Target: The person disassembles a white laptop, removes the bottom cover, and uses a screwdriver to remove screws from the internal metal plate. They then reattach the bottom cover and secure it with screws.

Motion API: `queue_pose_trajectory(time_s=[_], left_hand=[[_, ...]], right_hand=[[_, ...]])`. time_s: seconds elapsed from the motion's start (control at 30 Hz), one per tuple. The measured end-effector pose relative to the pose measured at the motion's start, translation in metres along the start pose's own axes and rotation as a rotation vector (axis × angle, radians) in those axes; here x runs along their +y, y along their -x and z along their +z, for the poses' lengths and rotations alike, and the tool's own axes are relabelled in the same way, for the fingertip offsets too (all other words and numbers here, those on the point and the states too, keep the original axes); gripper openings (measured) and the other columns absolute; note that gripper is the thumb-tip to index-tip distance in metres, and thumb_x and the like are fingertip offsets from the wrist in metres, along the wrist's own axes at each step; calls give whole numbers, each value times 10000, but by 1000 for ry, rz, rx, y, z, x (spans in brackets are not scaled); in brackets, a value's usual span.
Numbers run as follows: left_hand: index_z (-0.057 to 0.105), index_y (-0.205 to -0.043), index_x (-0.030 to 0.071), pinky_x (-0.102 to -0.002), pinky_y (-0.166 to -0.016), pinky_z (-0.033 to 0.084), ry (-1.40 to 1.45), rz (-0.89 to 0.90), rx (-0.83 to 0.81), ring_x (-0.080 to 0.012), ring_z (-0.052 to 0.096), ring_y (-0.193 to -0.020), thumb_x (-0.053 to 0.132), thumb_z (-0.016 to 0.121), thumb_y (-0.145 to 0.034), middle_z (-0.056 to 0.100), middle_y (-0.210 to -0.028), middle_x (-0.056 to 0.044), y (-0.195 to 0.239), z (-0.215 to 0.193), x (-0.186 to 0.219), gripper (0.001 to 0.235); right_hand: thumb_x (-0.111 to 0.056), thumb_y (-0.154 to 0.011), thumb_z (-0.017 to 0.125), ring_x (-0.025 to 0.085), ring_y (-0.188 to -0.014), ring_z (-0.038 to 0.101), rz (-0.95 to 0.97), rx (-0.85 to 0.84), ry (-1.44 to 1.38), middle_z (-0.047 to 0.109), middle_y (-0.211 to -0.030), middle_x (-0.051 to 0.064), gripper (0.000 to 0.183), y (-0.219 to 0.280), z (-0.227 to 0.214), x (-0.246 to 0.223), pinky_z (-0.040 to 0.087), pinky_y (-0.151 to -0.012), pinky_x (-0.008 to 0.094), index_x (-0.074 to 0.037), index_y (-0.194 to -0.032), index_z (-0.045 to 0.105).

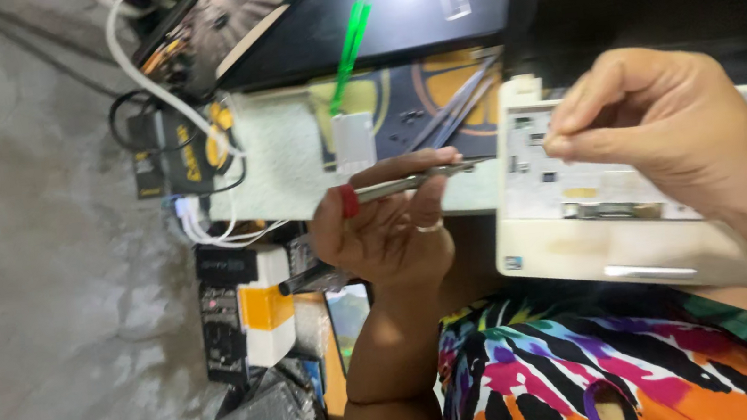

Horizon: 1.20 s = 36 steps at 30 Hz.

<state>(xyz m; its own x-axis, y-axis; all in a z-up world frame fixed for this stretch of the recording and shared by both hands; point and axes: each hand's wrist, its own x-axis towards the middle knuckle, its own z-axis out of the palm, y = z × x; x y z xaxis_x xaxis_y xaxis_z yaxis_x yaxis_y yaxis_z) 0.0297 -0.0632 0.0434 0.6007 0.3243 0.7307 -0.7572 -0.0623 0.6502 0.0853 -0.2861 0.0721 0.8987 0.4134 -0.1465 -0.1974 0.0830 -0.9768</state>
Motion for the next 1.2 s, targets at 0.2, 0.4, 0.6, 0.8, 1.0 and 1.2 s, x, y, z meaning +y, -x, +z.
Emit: queue_pose_trajectory(time_s=[0.2, 0.4, 0.6, 0.8, 1.0, 1.2], left_hand=[[258, -1580, 224, -395, -855, 688, 131, -13, -143, -286, 748, -953, -48, 677, -1018, 669, -1154, -262, 4, 59, 6, 752], [273, -1571, 192, -381, -832, 684, 161, 11, -241, -298, 745, -942, -70, 683, -987, 688, -1107, -256, 5, 82, 4, 760], [283, -1570, 188, -356, -818, 676, 153, 14, -236, -277, 746, -933, -73, 697, -980, 694, -1113, -255, 8, 88, 5, 766], [288, -1571, 208, -307, -814, 674, 94, -32, -230, -232, 752, -920, -40, 730, -984, 706, -1125, -210, 11, 87, 4, 776], [305, -1577, 219, -258, -780, 675, 11, -104, -170, -202, 756, -918, 26, 783, -977, 714, -1047, -160, 16, 87, 1, 791], [235, -1617, 234, -297, -858, 677, 93, -199, -260, -219, 761, -995, 7, 700, -1055, 712, -1115, -197, 16, 81, 2, 765]], right_hand=[[14, -880, 770, 169, -818, 727, 86, 164, -618, 739, -919, 123, 249, 37, -21, 30, 586, -740, 264, -97, -1082, 675], [40, -887, 754, 177, -846, 731, 36, 113, -673, 747, -937, 138, 383, 46, -33, 40, 581, -761, 254, -86, -1220, 613], [57, -919, 719, 194, -892, 737, -25, 94, -694, 748, -964, 153, 385, 47, -34, 44, 594, -792, 265, -75, -1256, 590], [90, -937, 690, 210, -972, 743, -82, 132, -625, 741, -977, 151, 379, 48, -32, 42, 614, -842, 287, -70, -1251, 550], [93, -929, 692, 210, -997, 748, -130, 164, -572, 737, -981, 150, 394, 48, -30, 43, 630, -850, 294, -81, -1250, 543], [82, -953, 687, 212, -952, 748, -103, 173, -643, 743, -995, 162, 336, 45, -31, 44, 619, -797, 260, -66, -1232, 572]])
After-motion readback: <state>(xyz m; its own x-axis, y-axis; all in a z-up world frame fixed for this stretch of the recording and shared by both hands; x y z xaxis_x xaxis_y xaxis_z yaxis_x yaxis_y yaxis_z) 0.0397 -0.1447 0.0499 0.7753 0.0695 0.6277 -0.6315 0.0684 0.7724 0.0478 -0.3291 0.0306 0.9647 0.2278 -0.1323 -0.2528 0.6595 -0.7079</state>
